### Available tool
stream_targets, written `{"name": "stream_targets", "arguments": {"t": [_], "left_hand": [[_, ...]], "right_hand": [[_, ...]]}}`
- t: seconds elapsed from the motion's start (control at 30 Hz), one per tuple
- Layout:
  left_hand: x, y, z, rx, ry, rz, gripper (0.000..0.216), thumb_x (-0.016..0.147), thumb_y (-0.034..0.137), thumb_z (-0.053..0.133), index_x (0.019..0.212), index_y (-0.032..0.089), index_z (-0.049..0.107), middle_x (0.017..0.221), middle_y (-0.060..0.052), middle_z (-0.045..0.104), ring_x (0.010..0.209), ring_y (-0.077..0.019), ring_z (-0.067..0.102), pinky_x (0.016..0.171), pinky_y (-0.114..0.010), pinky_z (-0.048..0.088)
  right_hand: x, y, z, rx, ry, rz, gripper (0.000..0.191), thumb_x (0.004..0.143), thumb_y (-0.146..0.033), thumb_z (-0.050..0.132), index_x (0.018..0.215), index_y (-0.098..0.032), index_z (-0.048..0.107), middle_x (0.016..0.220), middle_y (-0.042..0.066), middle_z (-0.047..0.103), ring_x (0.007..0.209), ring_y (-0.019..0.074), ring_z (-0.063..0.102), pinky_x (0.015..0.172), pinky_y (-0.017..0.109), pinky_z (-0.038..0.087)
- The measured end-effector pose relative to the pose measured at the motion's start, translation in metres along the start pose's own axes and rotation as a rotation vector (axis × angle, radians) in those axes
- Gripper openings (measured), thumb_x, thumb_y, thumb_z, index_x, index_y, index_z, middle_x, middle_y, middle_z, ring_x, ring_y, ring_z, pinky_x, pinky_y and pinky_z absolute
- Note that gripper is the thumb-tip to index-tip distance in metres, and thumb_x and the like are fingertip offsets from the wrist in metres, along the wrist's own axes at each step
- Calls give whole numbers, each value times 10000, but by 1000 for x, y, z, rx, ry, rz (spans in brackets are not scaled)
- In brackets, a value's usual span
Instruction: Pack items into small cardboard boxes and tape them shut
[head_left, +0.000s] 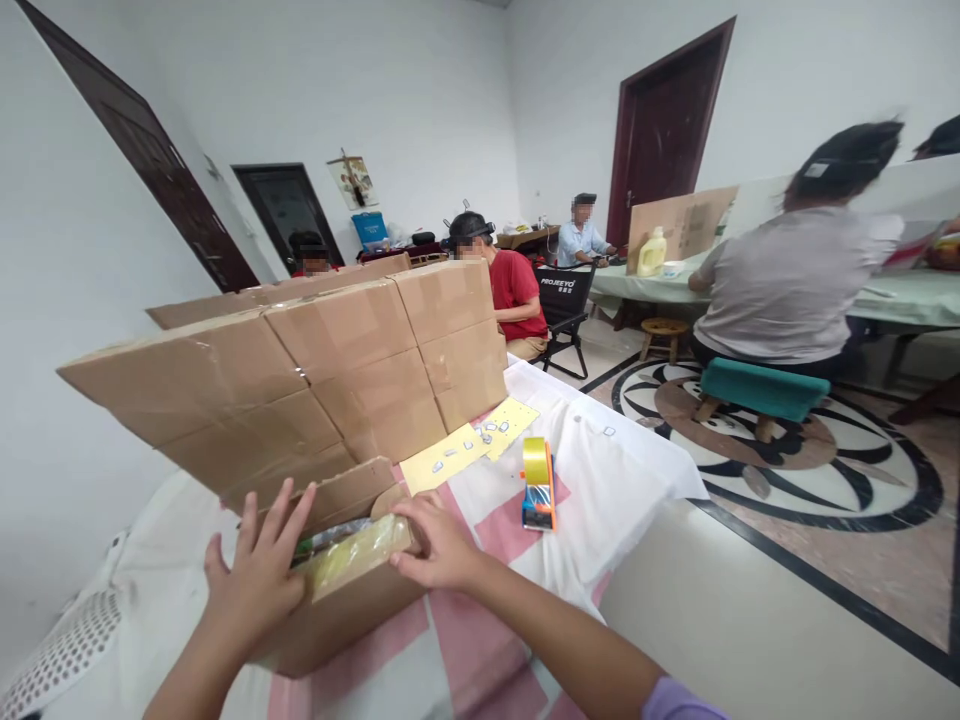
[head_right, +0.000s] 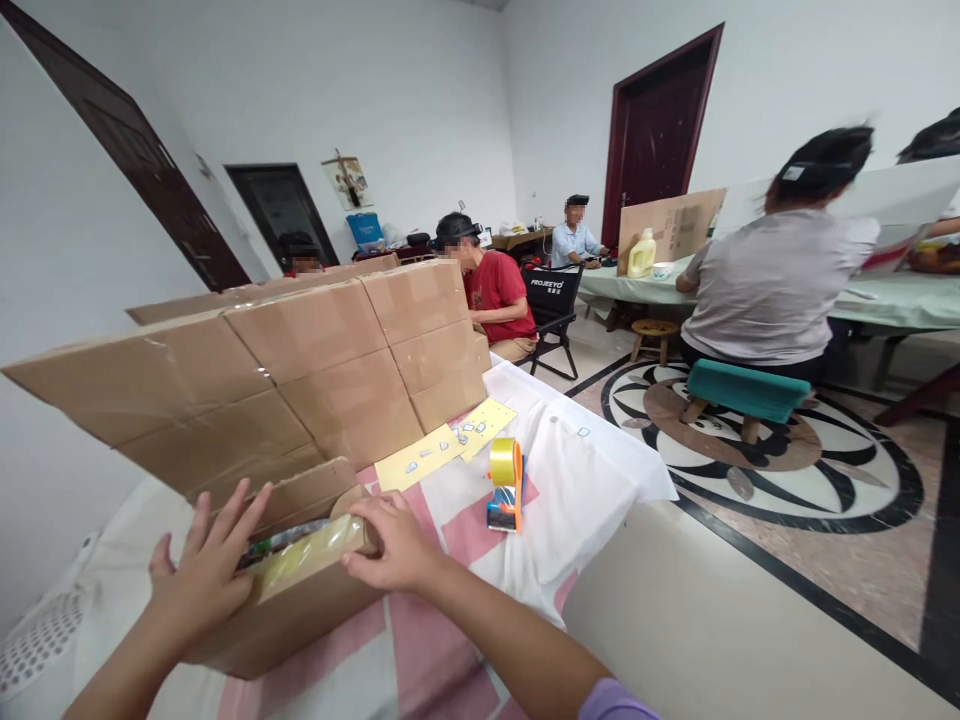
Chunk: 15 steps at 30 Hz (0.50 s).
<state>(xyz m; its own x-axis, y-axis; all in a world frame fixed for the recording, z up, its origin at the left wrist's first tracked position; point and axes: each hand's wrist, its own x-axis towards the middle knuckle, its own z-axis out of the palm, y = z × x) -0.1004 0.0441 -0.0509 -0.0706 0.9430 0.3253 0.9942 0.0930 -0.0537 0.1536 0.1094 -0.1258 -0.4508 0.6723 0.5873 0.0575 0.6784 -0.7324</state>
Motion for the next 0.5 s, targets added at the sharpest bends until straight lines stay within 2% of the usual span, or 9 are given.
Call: {"name": "stream_targets", "arguments": {"t": [0.07,0.17,0.2,0.27,0.37,0.43,0.5], "left_hand": [[7,6,-10,4,-38,-8,893,729,138,466,1601,290,348,1660,-93,360,1577,-412,145,1173,-780,94],[10,3,-14,-17,-54,-12,823,740,150,462,1554,266,429,1493,-152,546,1458,-419,399,1144,-792,180],[10,0,-11,-34,-56,5,757,751,155,458,1498,276,504,1419,-145,603,1370,-397,503,1147,-763,231],[4,-7,0,-107,-55,67,590,795,196,442,1343,283,643,1299,-116,672,1183,-327,641,1143,-628,372],[-10,-14,22,-250,19,128,455,882,354,405,1188,244,725,1263,-115,690,1125,-286,674,1066,-438,504],[-21,-14,33,-295,89,104,483,901,495,430,1191,238,719,1309,-113,674,1205,-301,643,1084,-429,499],[-30,-11,40,-301,108,94,567,870,612,494,1242,233,692,1375,-106,643,1260,-317,613,1110,-445,479]], "right_hand": [[0,0,0,-10,12,-19,566,761,-382,760,1287,-238,607,1253,81,672,1221,296,532,1040,447,465],[-3,2,1,-12,0,-33,544,782,-386,763,1284,-240,611,1294,76,668,1250,284,526,1073,444,449],[-4,3,2,-11,2,-36,549,794,-389,759,1298,-239,604,1316,78,660,1267,281,521,1086,447,443],[-10,6,4,-7,20,-47,600,818,-395,747,1366,-237,563,1413,93,611,1331,281,494,1131,459,416],[-19,9,8,-1,22,-54,732,853,-391,720,1509,-228,439,1604,130,439,1479,287,393,1217,487,327],[-23,12,9,11,-1,-58,793,862,-379,712,1563,-222,375,1661,139,350,1531,286,335,1244,496,283],[-25,13,9,28,-4,-67,814,862,-375,716,1579,-222,364,1673,129,330,1536,276,335,1247,478,286]]}}
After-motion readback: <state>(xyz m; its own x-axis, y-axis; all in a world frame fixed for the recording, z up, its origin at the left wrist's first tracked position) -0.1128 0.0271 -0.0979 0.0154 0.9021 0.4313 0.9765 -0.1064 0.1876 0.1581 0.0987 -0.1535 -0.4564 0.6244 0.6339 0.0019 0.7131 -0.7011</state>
